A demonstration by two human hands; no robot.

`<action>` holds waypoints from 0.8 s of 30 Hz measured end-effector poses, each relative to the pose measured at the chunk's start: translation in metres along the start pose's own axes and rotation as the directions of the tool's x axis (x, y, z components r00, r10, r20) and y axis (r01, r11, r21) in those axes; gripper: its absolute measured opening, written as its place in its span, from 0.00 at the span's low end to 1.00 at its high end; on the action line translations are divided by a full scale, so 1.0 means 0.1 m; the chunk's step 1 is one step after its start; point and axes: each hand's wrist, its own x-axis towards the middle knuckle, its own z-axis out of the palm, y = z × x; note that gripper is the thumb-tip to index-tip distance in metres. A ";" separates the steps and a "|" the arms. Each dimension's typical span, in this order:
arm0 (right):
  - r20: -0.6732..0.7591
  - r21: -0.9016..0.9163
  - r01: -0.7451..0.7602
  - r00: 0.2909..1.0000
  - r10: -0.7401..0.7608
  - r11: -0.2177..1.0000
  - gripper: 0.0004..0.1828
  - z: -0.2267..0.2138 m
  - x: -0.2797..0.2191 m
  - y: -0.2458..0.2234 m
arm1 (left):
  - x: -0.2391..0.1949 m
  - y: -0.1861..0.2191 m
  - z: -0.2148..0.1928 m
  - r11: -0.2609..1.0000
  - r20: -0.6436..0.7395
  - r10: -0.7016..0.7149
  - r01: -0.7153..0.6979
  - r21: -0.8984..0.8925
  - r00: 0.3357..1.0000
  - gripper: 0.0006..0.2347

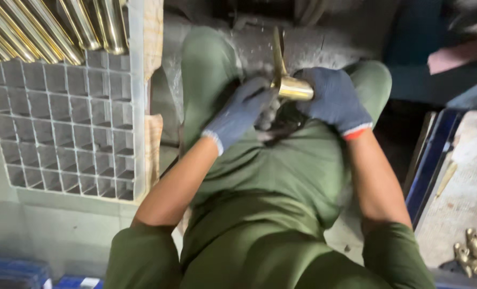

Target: The person is polishing a L-shaped metal pipe by holding it against a rotating polishing wheel, repeatedly turning and moving the pipe to ensure even coverage, and then placing the polished part back into a divided wooden tray.

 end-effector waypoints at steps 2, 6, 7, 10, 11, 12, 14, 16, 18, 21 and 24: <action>-0.045 -0.144 -0.040 0.998 0.034 0.989 0.21 0.06 -0.28 -0.29 | -0.44 -0.22 -0.06 0.905 0.199 0.406 -0.423 0.049 0.892 0.14; -0.159 -0.229 0.116 0.975 -0.155 0.966 0.34 0.03 -0.66 -0.79 | -0.87 -0.43 -0.06 0.997 -0.008 0.078 -0.078 -0.020 0.997 0.10; -0.155 -0.222 0.133 0.973 -0.169 0.966 0.36 0.00 -0.71 -0.88 | -0.94 -0.45 -0.04 0.995 -0.001 0.095 -0.095 -0.002 0.995 0.10; -0.153 -0.204 0.174 0.966 -0.207 0.963 0.39 -0.11 -0.73 -1.01 | -1.01 -0.39 0.00 0.977 0.006 0.202 -0.202 0.074 0.979 0.09; -0.151 -0.194 0.184 0.965 -0.215 0.964 0.39 -0.12 -0.72 -1.04 | -1.03 -0.36 0.01 0.966 0.007 0.239 -0.239 0.101 0.971 0.09; -0.154 -0.187 0.175 0.966 -0.205 0.967 0.39 -0.13 -0.73 -1.06 | -1.05 -0.33 0.01 0.958 0.008 0.257 -0.256 0.132 0.966 0.09; -0.160 -0.176 0.158 0.969 -0.187 0.972 0.39 -0.13 -0.75 -1.06 | -1.07 -0.27 0.03 0.937 0.015 0.296 -0.293 0.190 0.955 0.09; -0.178 -0.167 0.131 0.971 -0.161 0.977 0.38 -0.13 -0.78 -1.04 | -1.09 -0.25 0.07 0.943 0.042 0.279 -0.281 0.178 0.960 0.08; -0.193 -0.164 0.111 0.971 -0.142 0.980 0.37 -0.09 -0.82 -1.03 | -1.10 -0.24 0.10 0.945 0.047 0.270 -0.274 0.177 0.962 0.08; -0.209 -0.174 0.087 0.970 -0.123 0.981 0.35 -0.06 -0.86 -1.03 | -1.11 -0.23 0.13 0.934 0.039 0.294 -0.296 0.199 0.955 0.09; -0.201 -0.185 0.070 0.974 -0.108 0.980 0.34 -0.10 -0.90 -1.05 | -1.11 -0.22 0.16 0.921 0.046 0.324 -0.326 0.212 0.945 0.09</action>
